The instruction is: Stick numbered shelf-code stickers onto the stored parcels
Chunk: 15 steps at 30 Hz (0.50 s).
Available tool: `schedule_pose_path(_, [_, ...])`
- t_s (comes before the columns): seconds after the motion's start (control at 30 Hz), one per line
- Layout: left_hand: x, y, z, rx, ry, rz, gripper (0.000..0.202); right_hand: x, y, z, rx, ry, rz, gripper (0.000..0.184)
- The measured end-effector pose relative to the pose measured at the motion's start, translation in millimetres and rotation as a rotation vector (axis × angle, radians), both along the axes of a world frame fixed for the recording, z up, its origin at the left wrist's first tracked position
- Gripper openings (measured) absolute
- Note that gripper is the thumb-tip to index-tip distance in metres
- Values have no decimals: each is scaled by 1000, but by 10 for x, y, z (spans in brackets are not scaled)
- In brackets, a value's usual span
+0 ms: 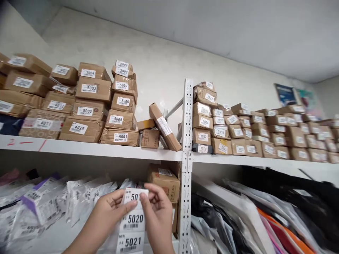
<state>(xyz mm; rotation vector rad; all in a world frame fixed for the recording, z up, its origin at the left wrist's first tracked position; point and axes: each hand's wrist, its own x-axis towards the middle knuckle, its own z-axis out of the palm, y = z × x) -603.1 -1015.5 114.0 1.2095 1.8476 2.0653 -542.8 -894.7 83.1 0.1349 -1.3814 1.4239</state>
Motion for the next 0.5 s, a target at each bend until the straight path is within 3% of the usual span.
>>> schedule_pose_path(0.1, [-129,-111,4,-49,51,-37,37,-26,-83,104,70,-15,-23,30])
schedule_pose_path(0.27, [-295,-228,-270,-80,304,41,49,153,-313,6,187,-91,-192,23])
schedule_pose_path(0.43, [-259,-156,-595,-44,-1,-213,43,268,-442,-262,301,-91,-426,16])
schedule_pose_path(0.5, [-210,-126,-730,-32,-57,-195,47,230,-442,-438,244,-117,-434,17])
